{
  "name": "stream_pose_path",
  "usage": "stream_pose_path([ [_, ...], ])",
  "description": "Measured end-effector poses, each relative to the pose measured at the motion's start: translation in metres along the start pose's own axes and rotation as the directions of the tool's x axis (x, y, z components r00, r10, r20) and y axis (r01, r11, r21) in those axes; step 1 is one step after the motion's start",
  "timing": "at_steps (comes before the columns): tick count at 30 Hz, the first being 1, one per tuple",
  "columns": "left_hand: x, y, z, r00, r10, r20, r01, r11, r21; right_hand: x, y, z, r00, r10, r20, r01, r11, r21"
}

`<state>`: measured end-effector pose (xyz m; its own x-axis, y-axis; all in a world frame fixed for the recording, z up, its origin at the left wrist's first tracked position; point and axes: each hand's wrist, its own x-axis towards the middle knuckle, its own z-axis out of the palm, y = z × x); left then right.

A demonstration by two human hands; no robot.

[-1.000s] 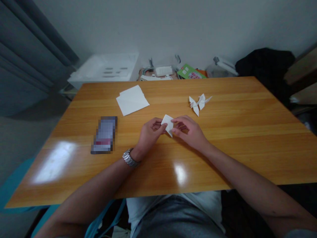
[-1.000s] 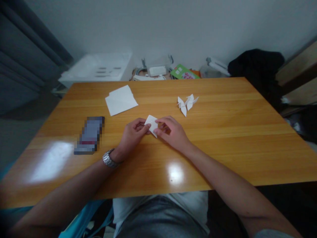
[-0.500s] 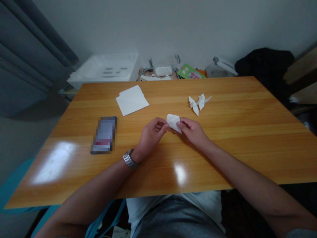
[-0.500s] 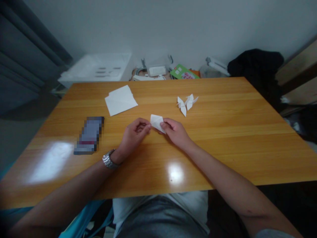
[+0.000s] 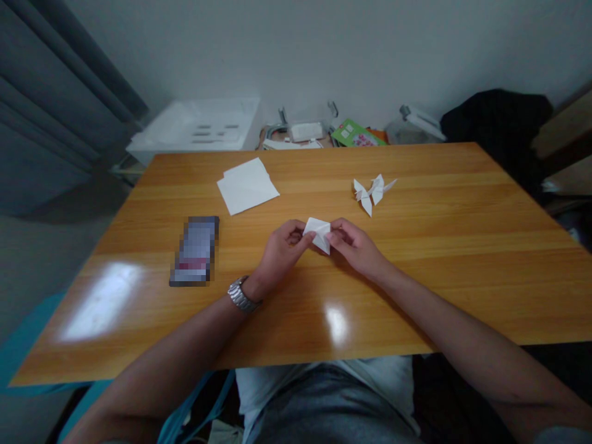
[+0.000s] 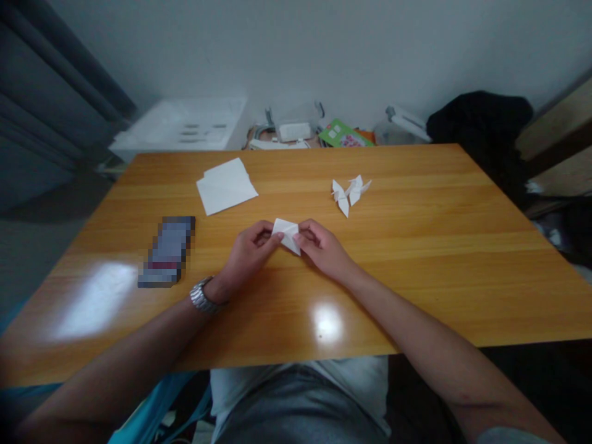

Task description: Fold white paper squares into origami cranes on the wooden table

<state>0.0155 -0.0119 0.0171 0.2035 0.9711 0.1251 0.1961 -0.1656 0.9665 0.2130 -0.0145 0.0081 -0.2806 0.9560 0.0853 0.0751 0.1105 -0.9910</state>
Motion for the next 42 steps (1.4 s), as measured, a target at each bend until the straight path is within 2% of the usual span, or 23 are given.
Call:
stream_pose_path([
  [3,0.001,-0.002,-0.001,0.999,0.002,0.045,-0.001,1.0,-0.006,0.001,-0.003,-0.003,0.999,-0.037,-0.026,0.036,0.998,-0.043],
  [12,0.001,-0.015,0.002,0.992,0.0,0.126,0.008,0.998,-0.065,0.0,-0.002,-0.001,0.998,0.052,-0.042,-0.05,0.997,0.051],
  [18,0.0,-0.016,0.003,0.99,-0.004,0.141,0.013,0.998,-0.06,-0.002,-0.001,0.0,0.998,0.066,-0.011,-0.065,0.997,0.028],
  [27,0.0,-0.013,0.006,0.994,-0.029,0.11,0.034,0.998,-0.044,-0.004,0.001,0.0,1.0,0.019,0.008,-0.018,0.996,-0.086],
  [33,0.0,-0.014,0.006,0.995,0.001,0.095,0.005,0.998,-0.066,-0.004,0.0,0.0,0.999,0.049,0.02,-0.049,0.999,0.006],
  [37,-0.001,-0.012,0.007,0.995,0.056,0.077,-0.047,0.991,-0.122,-0.004,0.0,-0.002,0.999,0.035,-0.017,-0.035,0.999,0.012],
  [42,-0.002,-0.009,0.006,0.993,0.069,0.096,-0.053,0.985,-0.163,-0.004,-0.005,-0.003,0.998,0.032,-0.046,-0.032,0.999,-0.003],
])
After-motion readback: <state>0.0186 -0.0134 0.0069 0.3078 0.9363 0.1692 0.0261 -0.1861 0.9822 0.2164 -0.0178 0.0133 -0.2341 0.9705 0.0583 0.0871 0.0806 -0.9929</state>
